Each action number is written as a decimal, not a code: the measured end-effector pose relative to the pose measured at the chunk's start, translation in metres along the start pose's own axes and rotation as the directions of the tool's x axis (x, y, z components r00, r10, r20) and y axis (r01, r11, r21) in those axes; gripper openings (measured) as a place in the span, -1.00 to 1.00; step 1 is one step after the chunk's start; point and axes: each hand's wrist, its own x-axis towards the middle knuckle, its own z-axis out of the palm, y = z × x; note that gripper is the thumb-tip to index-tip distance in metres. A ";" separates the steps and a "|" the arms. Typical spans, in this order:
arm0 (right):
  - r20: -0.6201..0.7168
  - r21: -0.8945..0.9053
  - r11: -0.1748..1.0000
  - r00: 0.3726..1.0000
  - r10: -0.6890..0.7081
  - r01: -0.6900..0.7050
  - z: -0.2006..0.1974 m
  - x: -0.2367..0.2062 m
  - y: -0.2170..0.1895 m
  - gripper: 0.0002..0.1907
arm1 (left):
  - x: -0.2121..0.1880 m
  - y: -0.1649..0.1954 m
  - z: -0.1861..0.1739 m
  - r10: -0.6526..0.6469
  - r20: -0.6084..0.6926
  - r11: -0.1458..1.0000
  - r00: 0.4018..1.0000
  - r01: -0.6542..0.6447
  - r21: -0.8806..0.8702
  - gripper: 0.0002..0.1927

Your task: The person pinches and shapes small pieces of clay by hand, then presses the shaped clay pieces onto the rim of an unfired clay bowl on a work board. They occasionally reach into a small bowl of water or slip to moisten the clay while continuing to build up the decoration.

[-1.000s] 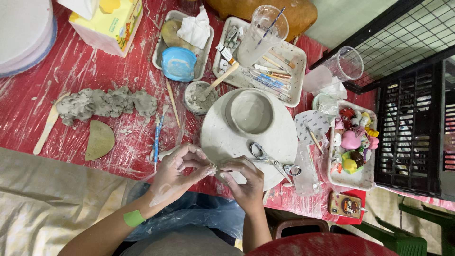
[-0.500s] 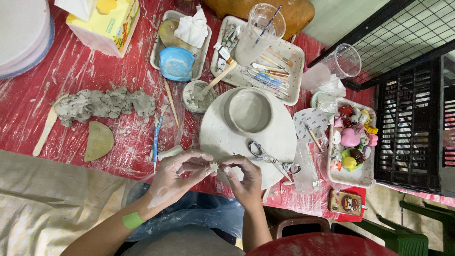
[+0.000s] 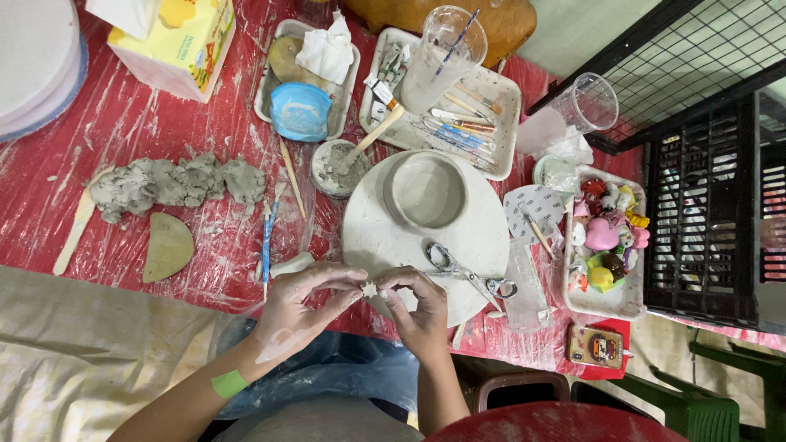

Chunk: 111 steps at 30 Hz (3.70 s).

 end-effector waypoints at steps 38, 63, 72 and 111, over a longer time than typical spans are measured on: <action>0.249 0.386 0.884 0.953 0.174 -0.263 -0.009 0.000 -0.009 -0.51 | 0.015 0.029 -0.020 0.418 0.267 0.598 0.868 -0.485 0.638 -0.81; 0.291 0.525 0.721 0.891 0.348 -0.453 -0.009 -0.001 -0.009 -0.32 | 0.012 0.020 -0.009 0.301 0.208 0.771 0.931 -0.366 0.522 -0.68; 0.347 0.513 0.713 0.875 0.338 -0.479 -0.016 0.002 -0.010 -0.36 | 0.012 0.007 -0.006 0.380 0.349 0.650 0.857 -0.516 0.558 -0.68; 0.180 -0.696 0.616 0.921 -0.347 0.368 -0.016 -0.038 0.037 -0.67 | 0.004 -0.094 0.027 0.295 0.173 0.837 0.940 -0.341 0.428 -0.56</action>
